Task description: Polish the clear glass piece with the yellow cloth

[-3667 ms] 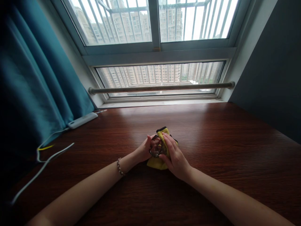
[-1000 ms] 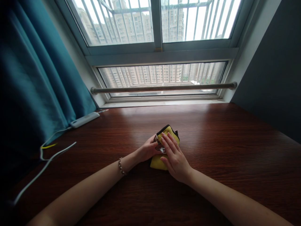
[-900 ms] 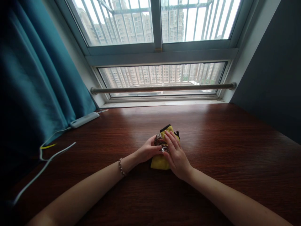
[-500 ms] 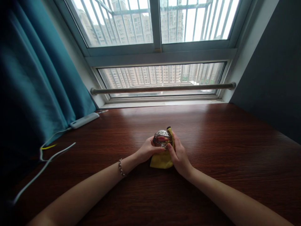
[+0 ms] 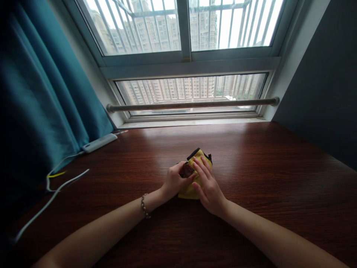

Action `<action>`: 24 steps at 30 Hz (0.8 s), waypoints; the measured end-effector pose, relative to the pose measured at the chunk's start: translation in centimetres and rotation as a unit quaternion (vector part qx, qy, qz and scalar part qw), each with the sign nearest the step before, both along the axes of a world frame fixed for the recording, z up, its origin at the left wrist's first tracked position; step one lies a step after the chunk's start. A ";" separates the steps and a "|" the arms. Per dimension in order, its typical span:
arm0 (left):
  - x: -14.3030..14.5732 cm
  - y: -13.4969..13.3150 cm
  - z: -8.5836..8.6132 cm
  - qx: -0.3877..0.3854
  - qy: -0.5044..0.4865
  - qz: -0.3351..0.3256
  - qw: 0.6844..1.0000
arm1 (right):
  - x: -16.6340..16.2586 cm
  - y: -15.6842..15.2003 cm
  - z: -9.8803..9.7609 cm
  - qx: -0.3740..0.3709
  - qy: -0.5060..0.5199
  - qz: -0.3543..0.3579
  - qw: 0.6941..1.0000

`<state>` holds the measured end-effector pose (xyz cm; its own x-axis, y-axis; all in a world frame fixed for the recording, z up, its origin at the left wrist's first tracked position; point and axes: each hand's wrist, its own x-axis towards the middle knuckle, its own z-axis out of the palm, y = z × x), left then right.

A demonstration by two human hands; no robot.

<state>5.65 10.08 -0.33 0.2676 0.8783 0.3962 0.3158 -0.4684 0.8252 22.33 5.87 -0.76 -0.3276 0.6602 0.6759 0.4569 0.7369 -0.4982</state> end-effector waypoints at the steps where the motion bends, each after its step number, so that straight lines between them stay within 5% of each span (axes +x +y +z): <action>1: 0.0 0.1 0.0 0.003 0.006 0.005 1.000 | -0.1 0.1 -0.1 -0.007 -0.002 -0.001 1.000; 9: -0.7 0.6 -1.0 0.015 0.030 0.073 0.997 | -0.1 1.3 -1.8 -0.104 0.063 -0.038 0.992; 18: -0.4 0.9 -1.2 -0.011 0.005 -0.118 0.993 | 0.1 1.8 -2.1 -0.141 0.127 -0.077 0.979; 24: -0.5 1.0 -0.9 -0.028 -0.027 -0.130 0.991 | 0.1 1.8 -2.0 -0.144 0.150 -0.092 0.974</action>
